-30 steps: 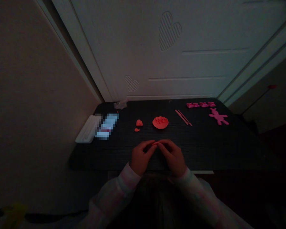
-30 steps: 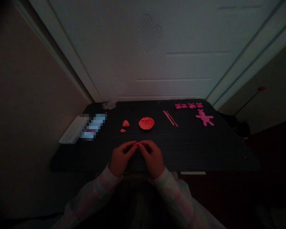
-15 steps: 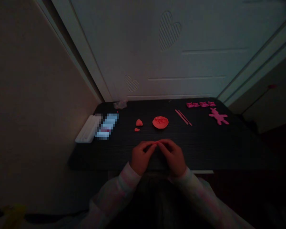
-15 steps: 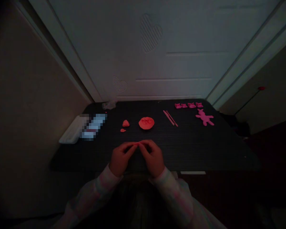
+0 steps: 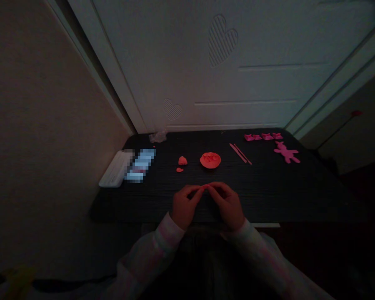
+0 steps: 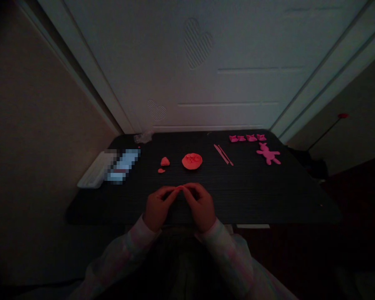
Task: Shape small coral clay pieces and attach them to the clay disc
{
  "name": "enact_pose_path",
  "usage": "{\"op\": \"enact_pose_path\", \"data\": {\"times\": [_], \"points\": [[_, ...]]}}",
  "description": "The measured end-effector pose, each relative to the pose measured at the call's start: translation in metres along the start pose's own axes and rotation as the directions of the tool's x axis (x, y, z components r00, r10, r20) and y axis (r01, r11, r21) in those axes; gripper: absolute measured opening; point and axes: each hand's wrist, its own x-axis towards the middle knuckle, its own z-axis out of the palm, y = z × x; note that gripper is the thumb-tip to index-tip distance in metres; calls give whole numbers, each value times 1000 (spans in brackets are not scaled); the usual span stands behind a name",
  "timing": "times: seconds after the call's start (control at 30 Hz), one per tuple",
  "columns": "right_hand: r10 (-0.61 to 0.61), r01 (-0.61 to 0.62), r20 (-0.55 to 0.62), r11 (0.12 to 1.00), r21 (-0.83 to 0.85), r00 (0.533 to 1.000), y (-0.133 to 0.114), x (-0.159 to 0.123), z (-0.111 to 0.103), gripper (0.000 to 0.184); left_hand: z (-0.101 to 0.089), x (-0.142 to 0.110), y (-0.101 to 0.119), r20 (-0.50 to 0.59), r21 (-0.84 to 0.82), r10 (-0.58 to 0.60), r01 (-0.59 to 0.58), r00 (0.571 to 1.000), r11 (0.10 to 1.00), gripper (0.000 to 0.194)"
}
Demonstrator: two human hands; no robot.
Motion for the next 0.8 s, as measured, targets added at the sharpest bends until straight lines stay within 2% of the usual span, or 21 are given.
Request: {"op": "enact_pose_path", "data": {"times": [0.17, 0.37, 0.63, 0.8], "points": [[6, -6, 19, 999, 39, 1000, -1, -1, 1, 11, 2, 0, -5, -19, -8, 18, -18, 1000, 1000, 26], [-38, 42, 29, 992, -122, 999, -2, 0, 0, 12, 0, 0, -2, -11, 2, 18, -18, 1000, 1000, 17], [-67, 75, 59, 987, -143, 996, 0, 0, 0, 19, -2, 0, 0, -19, 18, 43, -43, 999, 999, 14], [-138, 148, 68, 972, -182, 988, -3, 0, -1, 11, 0, 0, -2, -17, 2, 70, -70, 997, 998, 14]]}}
